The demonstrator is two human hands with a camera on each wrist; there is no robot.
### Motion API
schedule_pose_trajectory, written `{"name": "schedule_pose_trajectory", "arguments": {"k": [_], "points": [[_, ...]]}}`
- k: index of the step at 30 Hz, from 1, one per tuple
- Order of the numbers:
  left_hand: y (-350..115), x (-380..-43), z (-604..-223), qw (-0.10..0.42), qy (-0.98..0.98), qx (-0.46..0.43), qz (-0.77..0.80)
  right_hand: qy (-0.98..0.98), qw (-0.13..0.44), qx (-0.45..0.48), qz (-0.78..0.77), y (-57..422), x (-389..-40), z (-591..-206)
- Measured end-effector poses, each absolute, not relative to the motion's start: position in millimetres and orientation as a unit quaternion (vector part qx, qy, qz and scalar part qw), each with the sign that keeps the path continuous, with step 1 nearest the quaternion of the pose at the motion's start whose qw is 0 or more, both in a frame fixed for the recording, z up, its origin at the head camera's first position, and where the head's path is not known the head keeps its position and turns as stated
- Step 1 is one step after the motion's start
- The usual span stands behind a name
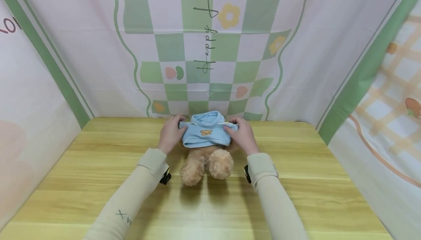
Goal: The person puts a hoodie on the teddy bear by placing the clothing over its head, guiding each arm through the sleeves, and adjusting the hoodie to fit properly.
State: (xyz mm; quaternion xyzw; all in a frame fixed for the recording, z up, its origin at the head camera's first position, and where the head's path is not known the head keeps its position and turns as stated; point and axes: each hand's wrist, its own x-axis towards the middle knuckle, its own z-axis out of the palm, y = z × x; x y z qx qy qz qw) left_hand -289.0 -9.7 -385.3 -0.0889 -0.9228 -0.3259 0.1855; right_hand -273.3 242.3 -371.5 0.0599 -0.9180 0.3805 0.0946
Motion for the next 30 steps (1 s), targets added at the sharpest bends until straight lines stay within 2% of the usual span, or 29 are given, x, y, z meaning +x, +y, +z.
{"name": "schedule_pose_trajectory", "arguments": {"k": [3,5,8,12,15,18,24,27,30], "points": [[-11.2,-287.2,-388.1,0.244,-0.926,-0.162,-0.240,-0.921,0.079,0.090,0.370,246.5,-271.2,-372.9],[-11.9,-285.6,-388.2,0.263,-0.919,-0.213,-0.201,-0.922,0.082,0.109,0.362,248.5,-268.6,-372.2],[-13.1,-282.4,-386.9,0.251,-0.911,-0.270,-0.185,-0.919,0.113,0.147,0.347,248.7,-264.3,-370.6],[-15.5,-277.7,-387.3,0.215,-0.914,-0.296,-0.174,-0.919,0.167,0.210,0.291,246.1,-259.8,-372.0],[-17.1,-274.5,-388.9,0.200,-0.919,-0.307,-0.149,-0.916,0.187,0.248,0.254,246.3,-257.4,-375.4],[-18.8,-273.5,-390.7,0.183,-0.924,-0.309,-0.132,-0.921,0.180,0.272,0.215,247.0,-255.6,-377.4],[-23.2,-274.6,-393.1,0.156,-0.930,-0.313,-0.111,-0.943,0.107,0.258,0.182,246.2,-253.2,-376.2],[-26.2,-275.4,-395.0,0.166,-0.926,-0.324,-0.102,-0.943,0.100,0.224,0.223,244.9,-254.1,-375.9],[-28.8,-276.3,-397.3,0.206,-0.912,-0.342,-0.091,-0.935,0.135,0.196,0.264,243.6,-255.3,-375.0]]}}
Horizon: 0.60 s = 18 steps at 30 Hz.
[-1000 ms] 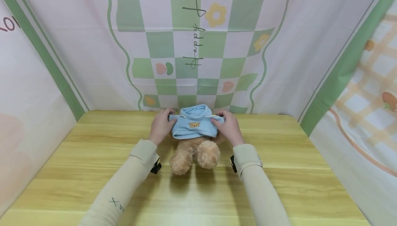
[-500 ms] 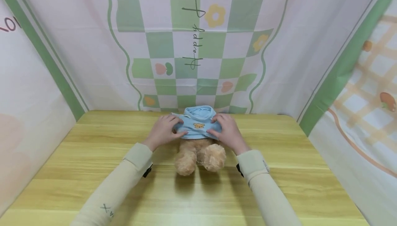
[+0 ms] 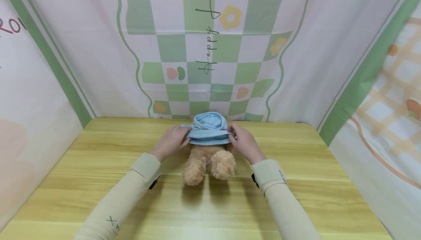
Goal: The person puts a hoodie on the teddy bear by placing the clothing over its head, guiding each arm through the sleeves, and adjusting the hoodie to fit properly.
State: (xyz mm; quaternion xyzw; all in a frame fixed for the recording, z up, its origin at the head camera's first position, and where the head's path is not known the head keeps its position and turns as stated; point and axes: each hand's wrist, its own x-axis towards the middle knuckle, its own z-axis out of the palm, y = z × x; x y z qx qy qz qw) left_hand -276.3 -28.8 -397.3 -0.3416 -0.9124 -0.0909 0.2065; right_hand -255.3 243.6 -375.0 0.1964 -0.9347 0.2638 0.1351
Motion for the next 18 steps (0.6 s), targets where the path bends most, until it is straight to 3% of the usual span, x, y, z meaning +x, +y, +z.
{"name": "schedule_pose_trajectory", "arguments": {"k": [4,8,18], "points": [[-29.8,-278.9,-399.1,0.289,-0.880,-0.371,-0.063,-0.921,0.196,0.215,0.260,241.6,-258.6,-371.4],[-28.2,-282.6,-396.2,0.351,-0.853,-0.384,-0.045,-0.921,0.212,0.235,0.225,238.2,-263.3,-363.8],[-7.3,-291.2,-364.1,0.404,-0.865,-0.296,-0.031,-0.897,0.342,0.238,0.151,231.9,-281.6,-339.2]]}}
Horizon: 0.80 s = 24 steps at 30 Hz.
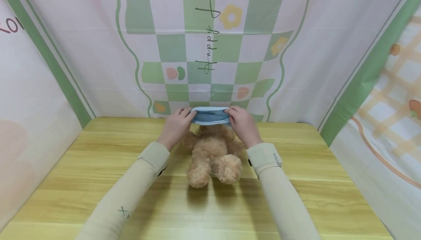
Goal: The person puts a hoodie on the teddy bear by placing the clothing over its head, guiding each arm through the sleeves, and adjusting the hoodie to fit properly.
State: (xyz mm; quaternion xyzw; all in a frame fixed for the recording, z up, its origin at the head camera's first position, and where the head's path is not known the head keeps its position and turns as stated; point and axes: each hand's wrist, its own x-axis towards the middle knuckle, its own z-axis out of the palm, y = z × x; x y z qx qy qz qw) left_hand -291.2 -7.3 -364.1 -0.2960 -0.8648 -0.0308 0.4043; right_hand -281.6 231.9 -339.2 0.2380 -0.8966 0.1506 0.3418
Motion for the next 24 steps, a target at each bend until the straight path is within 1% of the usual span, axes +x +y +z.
{"name": "schedule_pose_trajectory", "arguments": {"k": [2,4,7,10,13,17,21,24], "points": [[0.1,-292.1,-356.0,0.410,-0.871,-0.267,-0.034,-0.888,0.378,0.228,0.131,230.5,-285.1,-334.8],[8.0,-293.4,-349.7,0.404,-0.881,-0.244,-0.045,-0.879,0.409,0.215,0.120,228.4,-288.5,-331.5],[19.8,-294.6,-345.7,0.373,-0.899,-0.218,-0.071,-0.873,0.431,0.191,0.123,225.2,-291.8,-330.4],[32.8,-293.8,-347.3,0.325,-0.922,-0.189,-0.095,-0.884,0.411,0.179,0.136,223.4,-293.7,-334.8],[47.5,-290.9,-351.6,0.280,-0.939,-0.162,-0.112,-0.903,0.371,0.162,0.144,225.4,-293.2,-343.0],[66.9,-286.2,-355.9,0.241,-0.951,-0.141,-0.134,-0.926,0.318,0.138,0.149,230.8,-291.1,-354.9],[79.5,-282.7,-351.7,0.218,-0.955,-0.126,-0.159,-0.933,0.286,0.126,0.180,234.3,-290.6,-359.9],[85.0,-281.9,-347.6,0.221,-0.957,-0.125,-0.143,-0.928,0.288,0.113,0.208,237.4,-289.8,-360.2]]}}
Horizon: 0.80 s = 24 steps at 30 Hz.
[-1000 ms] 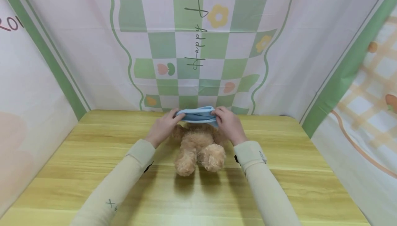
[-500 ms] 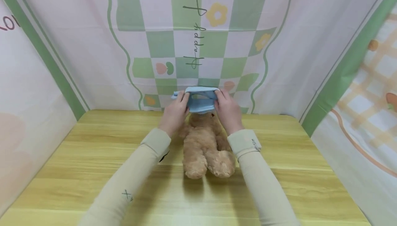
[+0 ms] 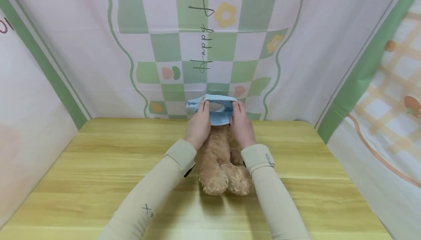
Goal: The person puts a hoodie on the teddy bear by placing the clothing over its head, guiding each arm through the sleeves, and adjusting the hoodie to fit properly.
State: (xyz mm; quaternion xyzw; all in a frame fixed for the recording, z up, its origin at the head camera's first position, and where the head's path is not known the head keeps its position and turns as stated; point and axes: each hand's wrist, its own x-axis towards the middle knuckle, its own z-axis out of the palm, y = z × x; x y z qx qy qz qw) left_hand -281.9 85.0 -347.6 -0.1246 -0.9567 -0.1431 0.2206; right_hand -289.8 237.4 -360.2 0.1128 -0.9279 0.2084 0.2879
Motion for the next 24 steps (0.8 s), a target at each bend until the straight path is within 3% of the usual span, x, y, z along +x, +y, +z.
{"name": "schedule_pose_trajectory", "arguments": {"k": [8,15,20,24], "points": [[80.0,-283.4,-370.4,0.243,-0.953,-0.149,-0.106,-0.941,0.258,0.069,0.208,242.3,-288.9,-367.0],[69.8,-288.3,-386.1,0.240,-0.953,-0.162,-0.089,-0.956,0.226,0.089,0.163,241.1,-290.9,-380.8],[62.5,-289.4,-391.6,0.200,-0.960,-0.174,-0.092,-0.959,0.173,0.103,0.197,238.4,-294.6,-390.5],[56.5,-291.1,-398.3,0.197,-0.959,-0.180,-0.097,-0.956,0.117,0.109,0.245,237.1,-297.8,-395.7]]}}
